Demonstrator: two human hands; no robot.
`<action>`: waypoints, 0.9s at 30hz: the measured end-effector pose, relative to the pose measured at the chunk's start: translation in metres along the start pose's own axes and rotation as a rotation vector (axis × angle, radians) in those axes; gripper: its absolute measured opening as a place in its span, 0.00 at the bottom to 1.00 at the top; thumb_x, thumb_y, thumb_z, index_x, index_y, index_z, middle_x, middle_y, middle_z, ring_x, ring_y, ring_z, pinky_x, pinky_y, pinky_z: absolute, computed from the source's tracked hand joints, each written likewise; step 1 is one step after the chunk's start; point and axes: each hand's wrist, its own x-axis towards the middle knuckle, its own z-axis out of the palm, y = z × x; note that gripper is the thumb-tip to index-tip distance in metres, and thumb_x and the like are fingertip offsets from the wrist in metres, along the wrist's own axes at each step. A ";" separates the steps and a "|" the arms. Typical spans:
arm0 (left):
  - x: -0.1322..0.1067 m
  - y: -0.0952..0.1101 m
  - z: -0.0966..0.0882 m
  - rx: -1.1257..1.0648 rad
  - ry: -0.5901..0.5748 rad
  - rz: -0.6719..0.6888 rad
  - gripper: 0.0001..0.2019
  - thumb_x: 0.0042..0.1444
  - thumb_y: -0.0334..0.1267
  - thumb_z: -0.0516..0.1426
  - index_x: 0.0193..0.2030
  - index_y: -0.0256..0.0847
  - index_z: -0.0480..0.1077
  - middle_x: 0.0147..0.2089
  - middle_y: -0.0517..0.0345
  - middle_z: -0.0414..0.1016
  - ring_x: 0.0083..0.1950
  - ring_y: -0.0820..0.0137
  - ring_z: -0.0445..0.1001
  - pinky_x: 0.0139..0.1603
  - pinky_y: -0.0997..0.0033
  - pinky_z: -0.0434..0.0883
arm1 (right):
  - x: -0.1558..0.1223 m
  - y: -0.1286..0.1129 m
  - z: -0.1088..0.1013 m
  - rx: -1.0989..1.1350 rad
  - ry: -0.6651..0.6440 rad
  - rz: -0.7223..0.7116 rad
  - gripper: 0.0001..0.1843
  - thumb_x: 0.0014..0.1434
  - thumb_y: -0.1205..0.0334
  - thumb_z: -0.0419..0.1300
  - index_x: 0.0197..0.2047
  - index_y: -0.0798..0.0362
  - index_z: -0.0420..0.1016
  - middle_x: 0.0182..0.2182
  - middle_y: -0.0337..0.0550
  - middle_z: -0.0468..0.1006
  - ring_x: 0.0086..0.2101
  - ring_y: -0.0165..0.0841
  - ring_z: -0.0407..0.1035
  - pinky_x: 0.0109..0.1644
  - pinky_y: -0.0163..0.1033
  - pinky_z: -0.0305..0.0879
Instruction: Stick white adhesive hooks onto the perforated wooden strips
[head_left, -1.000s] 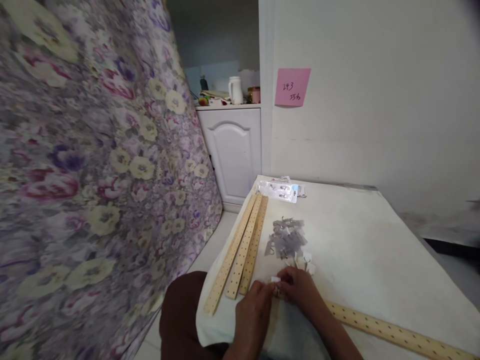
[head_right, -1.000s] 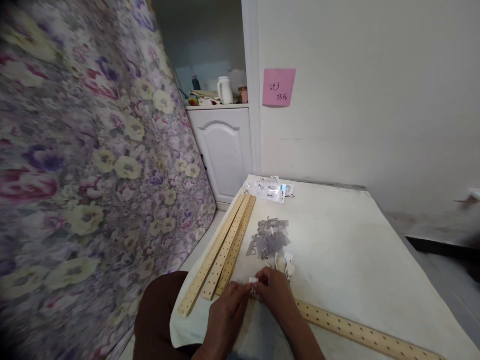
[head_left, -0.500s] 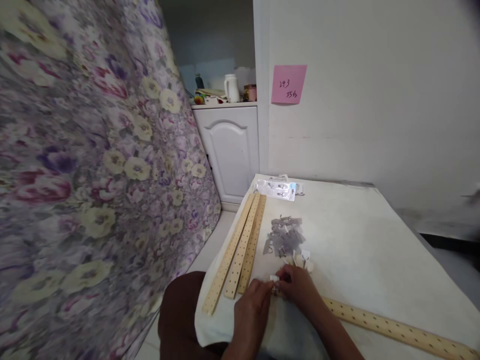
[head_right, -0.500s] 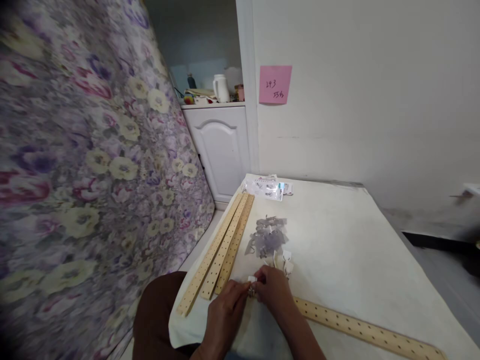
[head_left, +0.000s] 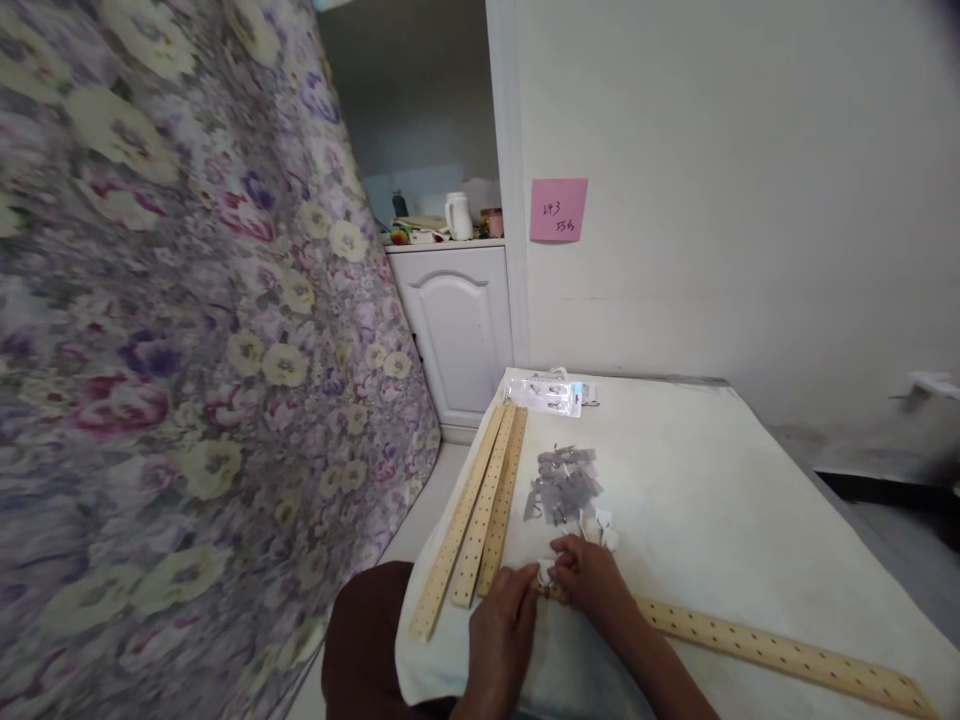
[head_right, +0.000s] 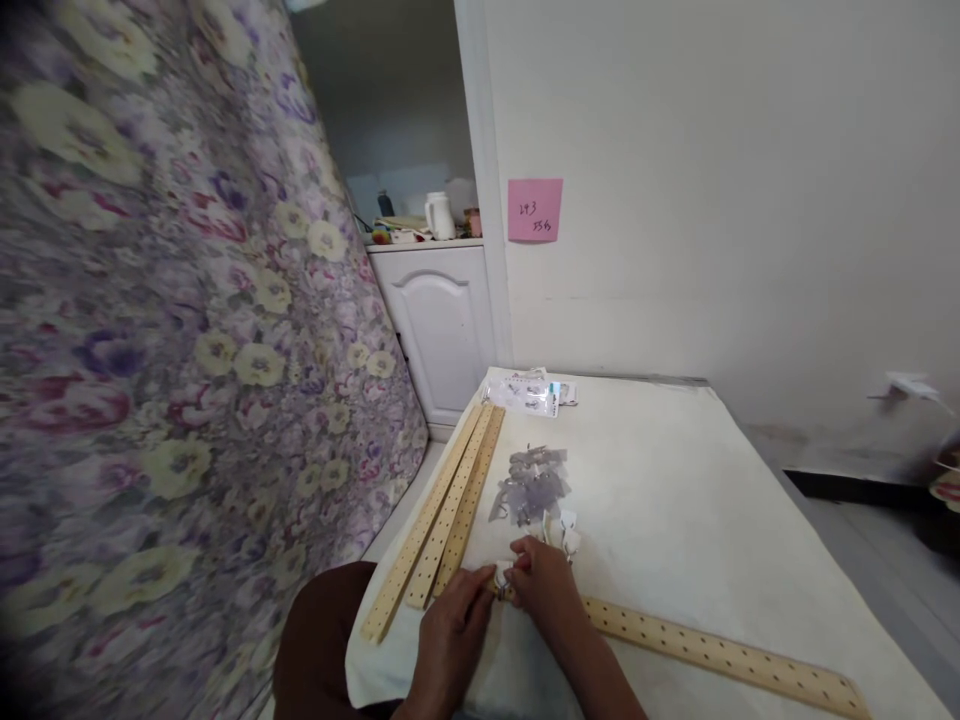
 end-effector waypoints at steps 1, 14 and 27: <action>0.000 0.000 0.000 -0.010 0.011 -0.009 0.13 0.62 0.36 0.51 0.51 0.46 0.71 0.43 0.56 0.77 0.44 0.69 0.76 0.45 0.70 0.73 | -0.002 0.000 -0.002 -0.004 0.011 -0.010 0.17 0.52 0.69 0.55 0.45 0.56 0.74 0.31 0.41 0.81 0.23 0.30 0.74 0.29 0.32 0.68; -0.003 0.002 -0.002 -0.121 0.123 -0.078 0.12 0.63 0.38 0.49 0.49 0.40 0.69 0.45 0.50 0.74 0.47 0.64 0.74 0.48 0.63 0.71 | -0.075 0.086 -0.082 -0.397 0.220 -0.117 0.17 0.46 0.60 0.62 0.42 0.49 0.78 0.45 0.47 0.77 0.43 0.44 0.70 0.48 0.45 0.65; -0.005 0.000 -0.002 -0.165 0.201 -0.127 0.13 0.62 0.38 0.49 0.51 0.39 0.65 0.49 0.47 0.71 0.52 0.62 0.70 0.54 0.57 0.68 | -0.071 0.076 -0.079 -0.350 0.117 -0.075 0.14 0.53 0.57 0.58 0.42 0.46 0.77 0.43 0.45 0.77 0.43 0.42 0.70 0.48 0.44 0.64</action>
